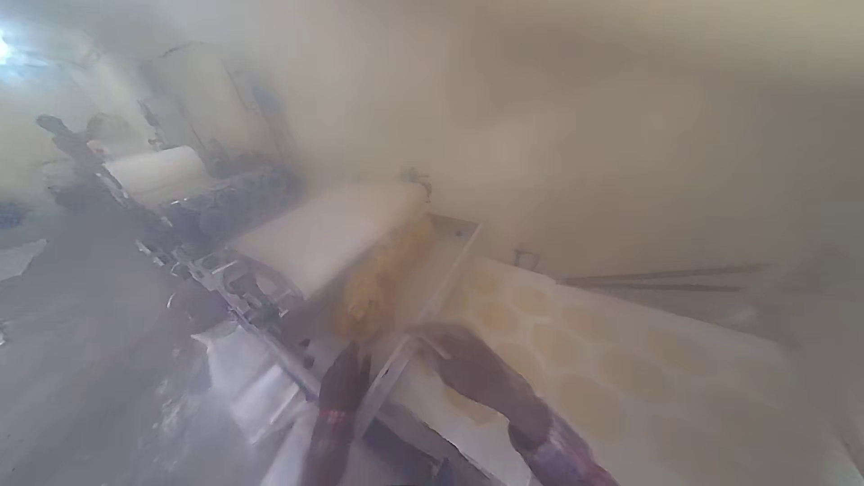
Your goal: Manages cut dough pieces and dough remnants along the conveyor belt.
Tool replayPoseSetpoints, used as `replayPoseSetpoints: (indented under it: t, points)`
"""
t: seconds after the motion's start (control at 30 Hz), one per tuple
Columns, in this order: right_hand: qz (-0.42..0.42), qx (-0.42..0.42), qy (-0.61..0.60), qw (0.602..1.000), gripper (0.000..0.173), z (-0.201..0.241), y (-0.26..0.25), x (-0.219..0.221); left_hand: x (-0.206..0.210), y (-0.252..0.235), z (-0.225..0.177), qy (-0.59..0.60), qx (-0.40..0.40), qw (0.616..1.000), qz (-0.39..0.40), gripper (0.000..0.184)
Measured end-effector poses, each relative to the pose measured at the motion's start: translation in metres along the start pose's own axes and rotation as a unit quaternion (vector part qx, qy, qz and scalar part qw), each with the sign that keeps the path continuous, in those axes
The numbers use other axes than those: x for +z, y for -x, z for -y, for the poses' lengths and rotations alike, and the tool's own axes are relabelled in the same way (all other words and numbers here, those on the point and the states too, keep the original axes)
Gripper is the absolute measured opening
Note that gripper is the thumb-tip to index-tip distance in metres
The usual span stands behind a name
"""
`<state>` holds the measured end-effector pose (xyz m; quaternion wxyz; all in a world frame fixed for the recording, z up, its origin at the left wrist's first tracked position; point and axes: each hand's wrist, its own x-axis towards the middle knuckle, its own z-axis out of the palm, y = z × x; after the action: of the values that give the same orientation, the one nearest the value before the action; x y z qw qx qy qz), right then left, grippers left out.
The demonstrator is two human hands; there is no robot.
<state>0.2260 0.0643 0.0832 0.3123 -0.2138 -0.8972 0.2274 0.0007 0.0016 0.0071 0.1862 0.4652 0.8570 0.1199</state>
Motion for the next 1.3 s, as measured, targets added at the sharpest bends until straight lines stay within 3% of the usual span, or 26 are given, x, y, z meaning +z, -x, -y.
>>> replayPoseSetpoints:
  t: [0.07, 0.23, 0.33, 0.5, 0.6, 0.73, 0.87, 0.97, 1.0, 1.07, 1.13, 1.23, 1.3]
  points:
    - [-0.04, 0.057, 0.027, 0.997, 0.033, -0.022, 0.03, 0.0, 0.0, 0.001, -0.001, -0.008, 0.001, 1.0, 0.004, 0.049]
    - [0.019, 0.27, 0.035, 0.962, 0.054, -0.073, 0.121, 0.031, 0.0, 0.001, -0.003, -0.028, 0.009, 0.999, 0.014, 0.051]
    - [0.07, 0.371, 0.08, 0.923, 0.064, -0.07, 0.155, 0.05, 0.001, 0.002, -0.006, -0.02, 0.012, 1.0, 0.02, 0.051]
    - [-0.039, 0.33, 0.15, 0.931, 0.028, -0.052, 0.164, 0.07, -0.01, 0.014, -0.022, -0.034, -0.003, 0.999, 0.04, 0.049]
    - [-0.037, 0.348, 0.12, 0.929, 0.023, -0.057, 0.157, 0.057, -0.008, 0.012, -0.02, -0.051, -0.005, 0.998, 0.038, 0.05]
    - [-0.131, 0.314, 0.1, 0.935, 0.019, -0.066, 0.141, 0.053, -0.002, 0.006, -0.012, -0.06, -0.005, 0.998, 0.034, 0.049]
    - [0.01, 0.384, 0.092, 0.919, 0.04, -0.064, 0.128, 0.067, 0.013, 0.0, 0.004, -0.046, 0.029, 0.998, -0.017, 0.047]
    - [0.073, 0.388, 0.08, 0.915, 0.035, -0.051, 0.132, 0.056, 0.018, -0.001, 0.003, -0.025, 0.042, 0.999, -0.018, 0.05]
    - [0.066, 0.385, 0.072, 0.918, 0.034, -0.047, 0.142, 0.049, 0.016, 0.0, 0.003, -0.021, 0.046, 0.999, -0.007, 0.052]
    - [-0.087, 0.372, 0.111, 0.917, 0.026, -0.045, 0.176, 0.045, 0.008, 0.004, 0.001, -0.03, 0.053, 0.998, 0.018, 0.054]
    - [-0.17, 0.435, 0.192, 0.863, 0.028, -0.038, 0.211, 0.023, 0.008, 0.003, 0.003, -0.044, 0.058, 0.997, 0.021, 0.054]
    - [-0.213, 0.57, 0.263, 0.749, 0.042, -0.028, 0.267, -0.017, 0.013, 0.0, 0.006, -0.057, 0.074, 0.996, 0.012, 0.052]
    - [-0.207, 0.615, 0.294, 0.702, 0.045, -0.031, 0.304, -0.021, 0.008, 0.003, -0.001, -0.062, 0.06, 0.996, 0.031, 0.053]
